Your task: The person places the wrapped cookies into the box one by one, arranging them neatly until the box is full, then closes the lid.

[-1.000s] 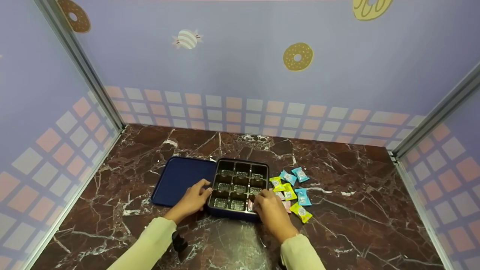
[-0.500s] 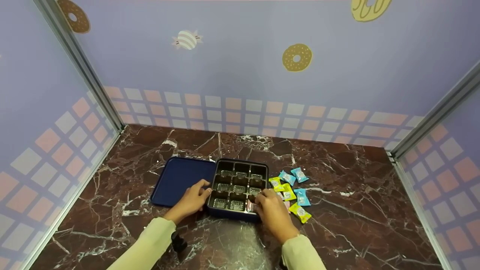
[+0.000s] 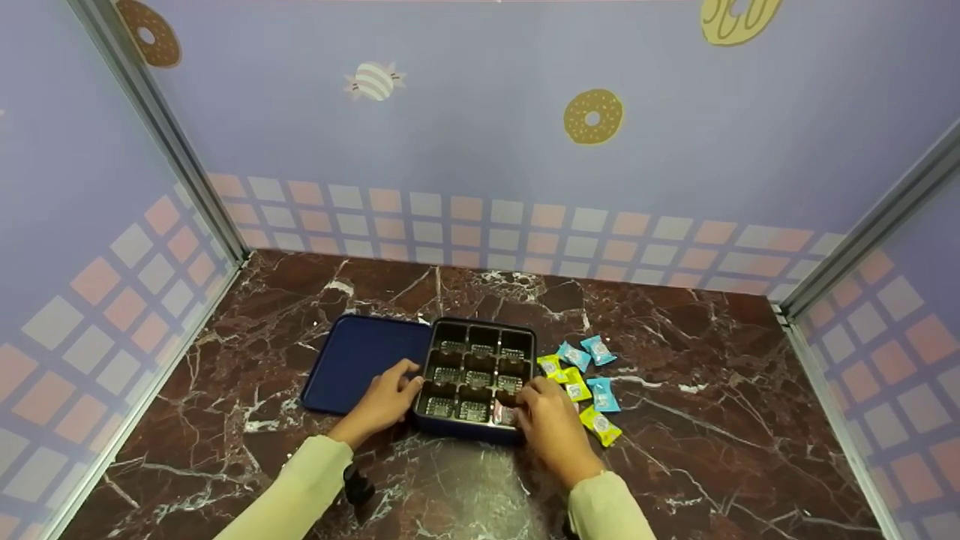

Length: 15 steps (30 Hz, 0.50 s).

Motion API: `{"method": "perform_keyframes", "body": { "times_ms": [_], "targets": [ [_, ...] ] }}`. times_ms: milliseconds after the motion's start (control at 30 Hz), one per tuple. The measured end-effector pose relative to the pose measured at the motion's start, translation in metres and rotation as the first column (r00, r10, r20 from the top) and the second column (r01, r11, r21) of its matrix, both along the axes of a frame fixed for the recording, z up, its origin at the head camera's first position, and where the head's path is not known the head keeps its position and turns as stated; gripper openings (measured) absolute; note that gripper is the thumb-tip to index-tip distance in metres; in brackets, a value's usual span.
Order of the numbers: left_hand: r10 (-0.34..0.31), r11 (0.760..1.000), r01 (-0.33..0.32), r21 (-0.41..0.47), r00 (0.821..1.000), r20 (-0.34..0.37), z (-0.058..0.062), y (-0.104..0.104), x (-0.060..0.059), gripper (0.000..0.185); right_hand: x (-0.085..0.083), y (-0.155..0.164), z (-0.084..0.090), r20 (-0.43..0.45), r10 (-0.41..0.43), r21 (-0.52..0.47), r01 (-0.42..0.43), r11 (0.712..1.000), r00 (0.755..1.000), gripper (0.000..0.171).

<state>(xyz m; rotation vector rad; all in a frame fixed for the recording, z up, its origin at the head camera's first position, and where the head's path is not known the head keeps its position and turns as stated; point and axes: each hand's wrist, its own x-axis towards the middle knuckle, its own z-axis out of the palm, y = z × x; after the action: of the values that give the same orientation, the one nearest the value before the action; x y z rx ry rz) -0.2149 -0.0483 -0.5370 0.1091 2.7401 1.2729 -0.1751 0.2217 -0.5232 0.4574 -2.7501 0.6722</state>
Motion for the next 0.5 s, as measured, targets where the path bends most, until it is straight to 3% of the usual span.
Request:
{"method": "perform_keyframes", "body": {
  "times_ms": [367,500],
  "targets": [
    [0.030,1.000,-0.030,-0.006,1.000,-0.008,0.0013,0.0018,0.0009,0.032,0.0017,0.0067,-0.0005,0.022,-0.033,0.006,0.033,0.999,0.999,0.013],
    [0.033,0.999,-0.033,-0.012,0.999,-0.027,0.0006,0.0019,0.0011,0.032,0.0020,0.0099,-0.0016,-0.033,-0.031,0.013,0.031,0.999,0.999,0.014]
  ]
}}
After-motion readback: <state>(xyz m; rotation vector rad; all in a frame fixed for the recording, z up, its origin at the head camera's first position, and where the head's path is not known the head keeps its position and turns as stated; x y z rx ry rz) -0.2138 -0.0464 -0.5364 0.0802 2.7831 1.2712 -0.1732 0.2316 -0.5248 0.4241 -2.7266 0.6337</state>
